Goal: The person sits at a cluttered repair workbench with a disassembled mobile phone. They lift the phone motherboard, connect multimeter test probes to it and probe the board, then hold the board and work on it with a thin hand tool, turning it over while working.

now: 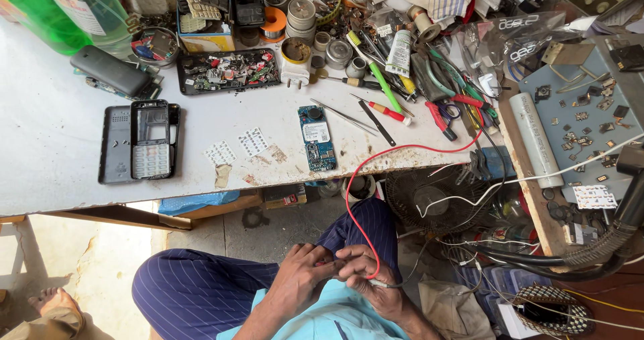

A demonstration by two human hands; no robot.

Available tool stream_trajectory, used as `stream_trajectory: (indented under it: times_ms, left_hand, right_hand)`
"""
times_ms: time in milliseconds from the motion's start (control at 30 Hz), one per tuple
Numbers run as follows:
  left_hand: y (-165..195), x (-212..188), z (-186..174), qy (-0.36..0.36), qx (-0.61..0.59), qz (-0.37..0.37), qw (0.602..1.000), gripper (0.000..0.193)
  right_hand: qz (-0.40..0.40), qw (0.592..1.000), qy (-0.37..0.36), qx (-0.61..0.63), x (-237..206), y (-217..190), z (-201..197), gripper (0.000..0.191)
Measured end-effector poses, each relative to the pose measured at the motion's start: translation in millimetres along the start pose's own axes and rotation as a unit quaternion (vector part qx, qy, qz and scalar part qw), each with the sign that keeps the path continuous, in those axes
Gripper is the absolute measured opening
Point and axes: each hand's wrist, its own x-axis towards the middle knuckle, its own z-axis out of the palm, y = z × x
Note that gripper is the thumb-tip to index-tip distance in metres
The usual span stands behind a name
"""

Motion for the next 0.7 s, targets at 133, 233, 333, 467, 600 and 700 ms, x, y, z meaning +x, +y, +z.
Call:
stream_trajectory:
  times_ms: [133,233,333,467,600,700]
  left_hand:
    - [3,7,-5,0.024,0.0,-0.005,1.0,0.026]
    - [8,20,-21,0.065,0.001,-0.011,0.998,0.03]
    - [13,35,-44,0.102,0.011,-0.007,0.995,0.031]
    - [26,52,-74,0.164,0.027,0.003,0.986,0.035]
    - [29,68,-93,0.224,0.068,0.008,0.972,0.035]
    - [28,80,-99,0.256,0.099,-0.033,0.961,0.047]
  right_hand:
    - [0.02,0.997,0.046,-0.065,7,0,6,0.023]
    - [0.035,0.992,0.084,-0.083,11,6,5,0.024]
    - [0.133,0.98,0.141,-0.054,14,17,2,0.026]
    - [0.305,0.914,0.23,0.134,25,22,0,0.034]
    - [0.332,0.894,0.243,0.175,40,20,1,0.043]
    - [0.339,0.897,0.238,0.156,57,19,1,0.045]
